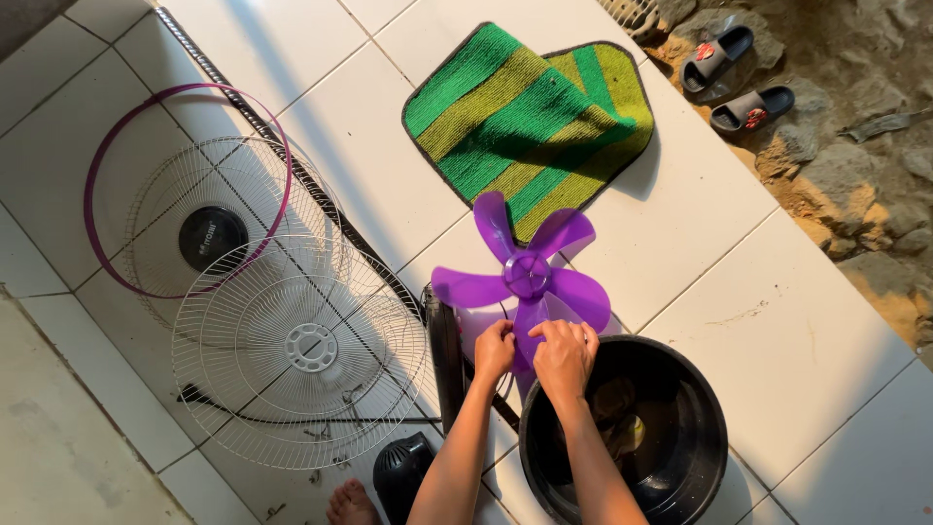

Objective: The person sits on a tiled floor and assembles an electric fan. They attach the purple fan blades to the motor shaft, secure them with a nut, and then place the front wire cage over the blades.

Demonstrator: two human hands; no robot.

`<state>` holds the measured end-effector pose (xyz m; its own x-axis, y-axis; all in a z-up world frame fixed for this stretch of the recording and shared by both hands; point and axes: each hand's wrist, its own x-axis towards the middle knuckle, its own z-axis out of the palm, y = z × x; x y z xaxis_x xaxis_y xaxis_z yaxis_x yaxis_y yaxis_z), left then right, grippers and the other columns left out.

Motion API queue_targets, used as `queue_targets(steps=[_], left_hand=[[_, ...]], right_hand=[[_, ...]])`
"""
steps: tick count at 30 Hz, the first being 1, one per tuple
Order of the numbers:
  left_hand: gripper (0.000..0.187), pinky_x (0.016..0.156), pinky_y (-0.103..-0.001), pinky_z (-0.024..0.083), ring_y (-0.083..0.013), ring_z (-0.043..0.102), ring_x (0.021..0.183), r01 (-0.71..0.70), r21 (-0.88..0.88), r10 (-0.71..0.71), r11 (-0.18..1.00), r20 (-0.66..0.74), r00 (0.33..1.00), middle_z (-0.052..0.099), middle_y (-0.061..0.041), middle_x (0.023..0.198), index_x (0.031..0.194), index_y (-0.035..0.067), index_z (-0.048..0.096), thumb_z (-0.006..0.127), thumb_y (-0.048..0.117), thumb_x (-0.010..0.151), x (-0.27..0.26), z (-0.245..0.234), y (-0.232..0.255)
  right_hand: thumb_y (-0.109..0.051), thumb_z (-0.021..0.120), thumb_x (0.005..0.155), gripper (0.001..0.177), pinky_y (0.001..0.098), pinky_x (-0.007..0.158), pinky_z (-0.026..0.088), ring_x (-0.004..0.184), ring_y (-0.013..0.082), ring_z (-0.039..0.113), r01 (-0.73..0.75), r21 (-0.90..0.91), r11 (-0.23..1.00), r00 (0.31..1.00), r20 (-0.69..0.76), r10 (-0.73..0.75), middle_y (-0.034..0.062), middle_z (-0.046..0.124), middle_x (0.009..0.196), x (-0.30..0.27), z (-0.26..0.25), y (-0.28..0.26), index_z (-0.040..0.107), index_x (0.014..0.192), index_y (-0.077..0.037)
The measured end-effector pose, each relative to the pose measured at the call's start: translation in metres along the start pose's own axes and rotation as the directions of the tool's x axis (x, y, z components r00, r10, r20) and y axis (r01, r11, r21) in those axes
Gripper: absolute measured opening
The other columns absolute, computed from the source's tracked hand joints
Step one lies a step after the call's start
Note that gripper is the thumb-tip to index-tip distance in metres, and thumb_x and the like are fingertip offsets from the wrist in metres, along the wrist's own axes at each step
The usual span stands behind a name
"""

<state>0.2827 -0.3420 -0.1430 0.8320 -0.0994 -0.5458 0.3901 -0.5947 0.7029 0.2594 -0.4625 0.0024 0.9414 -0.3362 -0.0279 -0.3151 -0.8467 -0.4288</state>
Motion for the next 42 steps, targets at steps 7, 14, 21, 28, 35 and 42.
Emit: queue_targets(steps=[7, 14, 21, 28, 35, 42], left_hand=[[0.027, 0.080, -0.035, 0.060, -0.0238, 0.079, 0.087, 0.001, -0.150, 0.006, 0.989, 0.043, 0.999, 0.077, -0.011, 0.105, 0.117, 0.004, 0.071, 0.059, 0.010, 0.093, -0.010, -0.089, 0.044], [0.028, 0.083, -0.034, 0.058, -0.0241, 0.077, 0.092, -0.139, -0.103, 0.123, 0.985, -0.155, 0.980, 0.077, -0.014, 0.104, 0.117, 0.001, 0.071, 0.063, 0.010, 0.091, -0.042, -0.143, 0.035], [0.027, 0.082, -0.035, 0.057, -0.0274, 0.076, 0.092, -0.154, -0.101, 0.131, 0.983, -0.204, 0.970, 0.076, -0.015, 0.103, 0.114, -0.001, 0.071, 0.063, 0.009, 0.091, -0.076, -0.132, 0.012], [0.024, 0.080, -0.038, 0.056, -0.0329, 0.073, 0.089, -0.204, -0.053, 0.186, 0.977, -0.241, 0.953, 0.074, -0.015, 0.102, 0.111, 0.001, 0.071, 0.062, 0.008, 0.090, -0.102, -0.120, 0.009], [0.024, 0.080, -0.041, 0.055, -0.0364, 0.071, 0.091, -0.227, 0.003, 0.218, 0.974, -0.293, 0.931, 0.072, -0.016, 0.105, 0.112, 0.001, 0.071, 0.061, 0.009, 0.091, -0.118, -0.113, 0.009], [0.023, 0.081, -0.042, 0.055, -0.0372, 0.071, 0.089, -0.226, 0.019, 0.222, 0.974, -0.274, 0.936, 0.072, -0.017, 0.103, 0.111, 0.000, 0.071, 0.061, 0.007, 0.092, -0.122, -0.118, 0.000]], right_hand=[[0.006, 0.059, 0.075, 0.024, 0.0442, 0.111, 0.034, 0.094, 0.0191, 0.061, 0.043, 0.053, 0.998, 0.999, -0.004, -0.043, -0.0037, 0.065, 0.083, -0.002, -0.001, 0.005, 0.066, 0.081, -0.016], [0.009, 0.057, 0.073, 0.027, 0.0463, 0.114, 0.033, 0.092, 0.0180, 0.061, 0.063, 0.083, 0.995, 0.997, 0.039, -0.066, -0.0043, 0.065, 0.080, -0.015, 0.002, 0.007, 0.065, 0.081, -0.016], [0.010, 0.055, 0.071, 0.029, 0.0483, 0.115, 0.031, 0.098, 0.0224, 0.061, 0.082, 0.103, 0.991, 0.994, 0.067, -0.089, -0.0013, 0.064, 0.084, -0.030, -0.002, 0.012, 0.064, 0.085, -0.014], [0.011, 0.056, 0.068, 0.033, 0.0484, 0.119, 0.029, 0.104, 0.0275, 0.059, 0.083, 0.112, 0.990, 0.993, 0.070, -0.091, 0.0042, 0.064, 0.092, -0.051, -0.009, 0.015, 0.063, 0.092, -0.011], [0.008, 0.062, 0.069, 0.035, 0.0497, 0.119, 0.030, 0.106, 0.0293, 0.058, 0.117, 0.021, 0.993, 0.993, 0.029, -0.118, 0.0066, 0.064, 0.099, -0.061, -0.005, 0.030, 0.064, 0.099, -0.011], [-0.009, 0.061, 0.094, 0.027, 0.0424, 0.120, 0.035, 0.104, 0.0223, 0.067, 0.077, -0.349, 0.934, 0.897, 0.433, 0.088, -0.0014, 0.072, 0.109, -0.052, 0.010, 0.047, 0.073, 0.109, -0.028]])
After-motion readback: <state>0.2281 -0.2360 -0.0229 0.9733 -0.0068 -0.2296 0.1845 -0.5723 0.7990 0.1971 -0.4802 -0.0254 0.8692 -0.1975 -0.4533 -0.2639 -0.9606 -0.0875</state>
